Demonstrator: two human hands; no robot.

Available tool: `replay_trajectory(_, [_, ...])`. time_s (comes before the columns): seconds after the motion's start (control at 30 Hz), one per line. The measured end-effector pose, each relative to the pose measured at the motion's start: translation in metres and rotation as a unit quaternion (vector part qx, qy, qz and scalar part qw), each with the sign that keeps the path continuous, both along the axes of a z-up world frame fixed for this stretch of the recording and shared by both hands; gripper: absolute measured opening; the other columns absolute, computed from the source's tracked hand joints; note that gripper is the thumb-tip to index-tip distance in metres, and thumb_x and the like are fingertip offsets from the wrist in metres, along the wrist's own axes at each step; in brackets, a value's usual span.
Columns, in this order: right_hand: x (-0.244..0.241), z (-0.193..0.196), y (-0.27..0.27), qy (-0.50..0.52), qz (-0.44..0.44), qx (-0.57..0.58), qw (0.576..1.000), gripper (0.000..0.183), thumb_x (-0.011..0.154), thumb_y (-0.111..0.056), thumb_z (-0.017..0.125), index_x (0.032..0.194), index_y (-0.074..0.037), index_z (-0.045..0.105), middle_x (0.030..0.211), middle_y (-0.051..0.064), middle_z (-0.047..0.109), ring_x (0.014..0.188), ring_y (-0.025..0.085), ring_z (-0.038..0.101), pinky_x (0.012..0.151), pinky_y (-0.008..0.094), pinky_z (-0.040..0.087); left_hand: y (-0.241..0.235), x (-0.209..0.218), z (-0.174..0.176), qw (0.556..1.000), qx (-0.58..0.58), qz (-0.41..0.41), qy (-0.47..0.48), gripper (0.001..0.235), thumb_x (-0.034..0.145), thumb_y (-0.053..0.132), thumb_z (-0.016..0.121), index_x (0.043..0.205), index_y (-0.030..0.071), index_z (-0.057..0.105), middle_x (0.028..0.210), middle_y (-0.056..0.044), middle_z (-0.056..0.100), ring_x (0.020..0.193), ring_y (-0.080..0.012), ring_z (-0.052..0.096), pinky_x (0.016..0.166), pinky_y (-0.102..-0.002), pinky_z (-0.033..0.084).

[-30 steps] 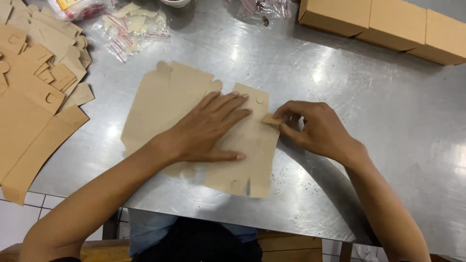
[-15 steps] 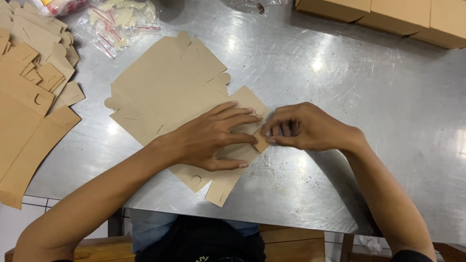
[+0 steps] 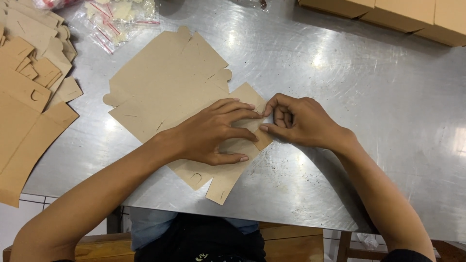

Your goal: Assembling a cardboard box by folding along creases and tucking in tabs on a stainless steel table.

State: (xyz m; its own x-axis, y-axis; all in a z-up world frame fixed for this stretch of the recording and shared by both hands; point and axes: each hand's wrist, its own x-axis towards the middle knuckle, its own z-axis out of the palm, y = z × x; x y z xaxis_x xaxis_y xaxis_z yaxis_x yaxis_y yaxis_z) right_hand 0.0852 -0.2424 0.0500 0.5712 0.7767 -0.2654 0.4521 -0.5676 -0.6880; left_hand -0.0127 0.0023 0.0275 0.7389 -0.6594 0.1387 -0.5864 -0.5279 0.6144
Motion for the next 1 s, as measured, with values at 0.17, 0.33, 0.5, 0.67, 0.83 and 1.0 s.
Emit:
replay_trajectory(0.17, [-0.002,0.004,0.002,0.004,0.001,-0.003,1.0,0.025,0.086,-0.018,0.08,0.105,-0.01,0.066,0.059,0.004,0.069,0.05,0.02,0.064,0.049,0.033,0.051,0.0,-0.001,0.001,1.0,0.001,0.005,0.006,0.036,0.089,0.043,0.075,0.118,0.022,0.077,0.142,-0.015,0.061,0.144,-0.0337,0.048,0.125,-0.055,0.025])
replay_trajectory(0.33, [0.0,0.017,0.001,0.036,0.02,-0.014,0.999,0.032,0.082,-0.014,0.082,0.109,-0.007,0.067,0.065,0.006,0.072,0.055,0.022,0.068,0.051,0.035,0.055,0.0,0.0,0.002,1.0,-0.005,0.006,0.009,0.035,0.089,0.042,0.075,0.117,0.022,0.077,0.142,-0.015,0.061,0.143,-0.0342,0.048,0.125,-0.055,0.025])
replay_trajectory(0.5, [0.001,0.021,0.0,0.072,0.035,-0.023,0.997,0.041,0.079,-0.012,0.085,0.115,-0.005,0.066,0.071,0.008,0.074,0.06,0.024,0.072,0.054,0.038,0.06,-0.001,-0.001,0.002,1.0,-0.013,0.008,0.012,0.034,0.089,0.041,0.076,0.116,0.022,0.077,0.142,-0.014,0.061,0.143,-0.0329,0.048,0.125,-0.054,0.025])
replay_trajectory(0.67, [0.002,0.02,-0.001,0.083,0.03,-0.018,0.996,0.045,0.077,-0.011,0.086,0.116,-0.005,0.066,0.071,0.008,0.073,0.06,0.024,0.072,0.055,0.038,0.06,0.0,0.0,0.001,1.0,-0.014,0.007,0.01,0.033,0.09,0.042,0.075,0.116,0.022,0.077,0.142,-0.013,0.061,0.144,-0.0323,0.047,0.125,-0.054,0.025])
replay_trajectory(0.83, [0.001,0.013,0.001,0.071,0.014,0.004,0.997,0.045,0.078,-0.012,0.087,0.116,-0.006,0.064,0.068,0.007,0.072,0.056,0.022,0.07,0.052,0.035,0.058,0.001,0.0,0.001,1.0,-0.008,0.01,0.018,0.034,0.089,0.041,0.075,0.116,0.022,0.077,0.143,-0.013,0.061,0.144,-0.0322,0.047,0.125,-0.054,0.024])
replay_trajectory(1.0, [-0.001,0.003,0.001,0.028,-0.006,0.016,0.999,0.036,0.083,-0.016,0.084,0.111,-0.008,0.062,0.063,0.004,0.071,0.051,0.019,0.067,0.048,0.032,0.052,0.0,0.0,-0.004,1.0,-0.002,0.007,0.013,0.036,0.089,0.043,0.075,0.119,0.022,0.076,0.145,-0.014,0.06,0.145,-0.0325,0.046,0.125,-0.055,0.025])
